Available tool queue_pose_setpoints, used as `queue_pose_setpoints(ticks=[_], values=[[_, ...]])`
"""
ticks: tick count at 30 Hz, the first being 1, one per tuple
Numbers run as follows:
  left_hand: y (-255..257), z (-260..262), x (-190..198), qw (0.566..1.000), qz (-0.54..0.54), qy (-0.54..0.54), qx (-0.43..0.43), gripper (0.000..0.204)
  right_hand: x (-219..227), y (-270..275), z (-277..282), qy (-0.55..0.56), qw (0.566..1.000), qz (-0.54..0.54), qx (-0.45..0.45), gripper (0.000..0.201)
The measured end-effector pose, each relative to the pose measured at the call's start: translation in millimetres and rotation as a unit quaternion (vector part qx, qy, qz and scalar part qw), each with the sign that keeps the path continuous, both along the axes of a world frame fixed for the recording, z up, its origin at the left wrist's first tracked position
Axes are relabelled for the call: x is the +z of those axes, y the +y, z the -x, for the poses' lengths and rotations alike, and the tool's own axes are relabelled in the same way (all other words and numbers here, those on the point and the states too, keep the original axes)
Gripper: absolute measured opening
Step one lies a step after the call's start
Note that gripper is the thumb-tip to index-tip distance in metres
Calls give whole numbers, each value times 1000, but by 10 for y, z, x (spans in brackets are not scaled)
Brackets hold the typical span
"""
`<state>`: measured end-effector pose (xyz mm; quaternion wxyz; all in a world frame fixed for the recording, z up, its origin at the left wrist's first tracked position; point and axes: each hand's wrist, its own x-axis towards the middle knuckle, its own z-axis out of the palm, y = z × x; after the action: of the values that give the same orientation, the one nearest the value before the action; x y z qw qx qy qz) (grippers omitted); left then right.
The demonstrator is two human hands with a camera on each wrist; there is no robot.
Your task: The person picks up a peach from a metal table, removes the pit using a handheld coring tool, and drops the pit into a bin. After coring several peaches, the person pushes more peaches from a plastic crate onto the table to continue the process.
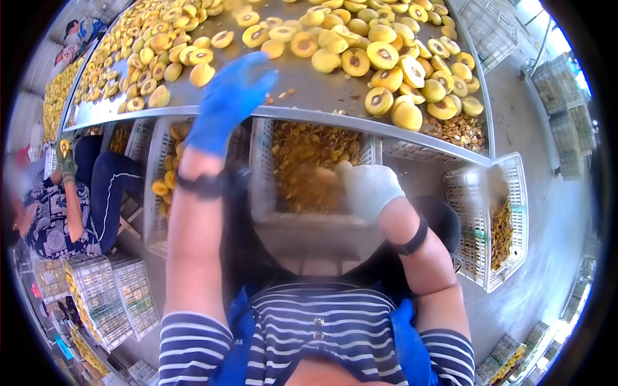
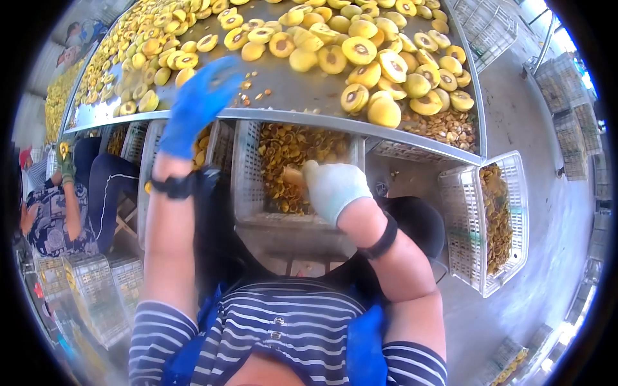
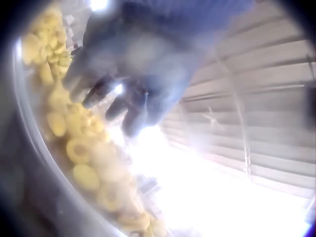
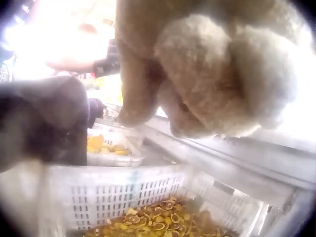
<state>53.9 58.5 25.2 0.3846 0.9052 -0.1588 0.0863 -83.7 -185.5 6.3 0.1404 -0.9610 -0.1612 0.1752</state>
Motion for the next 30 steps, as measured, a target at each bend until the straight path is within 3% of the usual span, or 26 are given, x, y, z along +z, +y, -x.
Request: queue_pose_setpoints(ticks=[2, 5, 6, 8, 11, 12, 13, 14, 16, 17, 20, 22, 24, 25, 26, 28, 29, 30], values=[[-581, -435, -181, 989, -147, 32, -11, 70, -16, -80, -27, -20, 999, -9, -26, 20], [-1210, -983, -529, 982, -186, 39, -2, 79, -21, -187, -17, -96, 987, -88, -94, 24], [-1337, -1068, -587, 980, -187, 53, 43, 81, -27, -197, -37, -97, 987, -86, -97, 24], [-1438, -1198, -636, 977, -186, 67, 82, 82, -31, -206, -50, -109, 981, -97, -130, 26], [-1248, -1232, -538, 961, -242, 129, -48, 73, -73, -260, -83, -128, 972, -136, -144, 27], [-1107, -1163, -532, 959, -246, 131, -46, 73, -83, -244, -93, -135, 965, -165, -150, 27], [-922, -1101, -550, 964, -16, 258, -59, 66, 11, -212, -111, -104, 959, -194, -179, 30], [-739, -1043, -587, 904, 215, 363, -67, 59, 10, -185, -128, -104, 959, -199, -175, 30], [-363, -847, -798, 815, 453, 304, -194, 46, 7, -119, -145, -109, 923, -314, -192, 34], [-330, -584, -604, 925, 285, 148, -201, 43, 55, -70, -170, -61, 920, -334, -197, 39], [-282, -81, -438, 904, 367, 156, -151, 45, 30, 167, -213, -46, 904, -381, -190, 42], [-253, 257, -318, 919, 329, 120, -182, 46, 96, 297, -208, -13, 916, -354, -187, 44], [-260, 419, -289, 964, 209, -16, -166, 47, 15, 402, -264, -5, 913, -366, -182, 44], [-271, 500, -208, 966, 196, -53, -161, 41, -27, 450, -275, 7, 904, -382, -189, 44], [-297, 502, -249, 965, 201, -51, -160, 41, -84, 490, -279, 10, 906, -378, -190, 44], [-362, 469, -313, 880, 442, 116, -132, 36, -176, 561, -312, 15, 901, -387, -194, 41], [-372, 470, -316, 879, 444, 118, -130, 36, -186, 595, -319, 17, 902, -384, -195, 41], [-378, 487, -309, 911, 386, 92, -111, 35, -198, 626, -316, 17, 903, -376, -206, 39]])
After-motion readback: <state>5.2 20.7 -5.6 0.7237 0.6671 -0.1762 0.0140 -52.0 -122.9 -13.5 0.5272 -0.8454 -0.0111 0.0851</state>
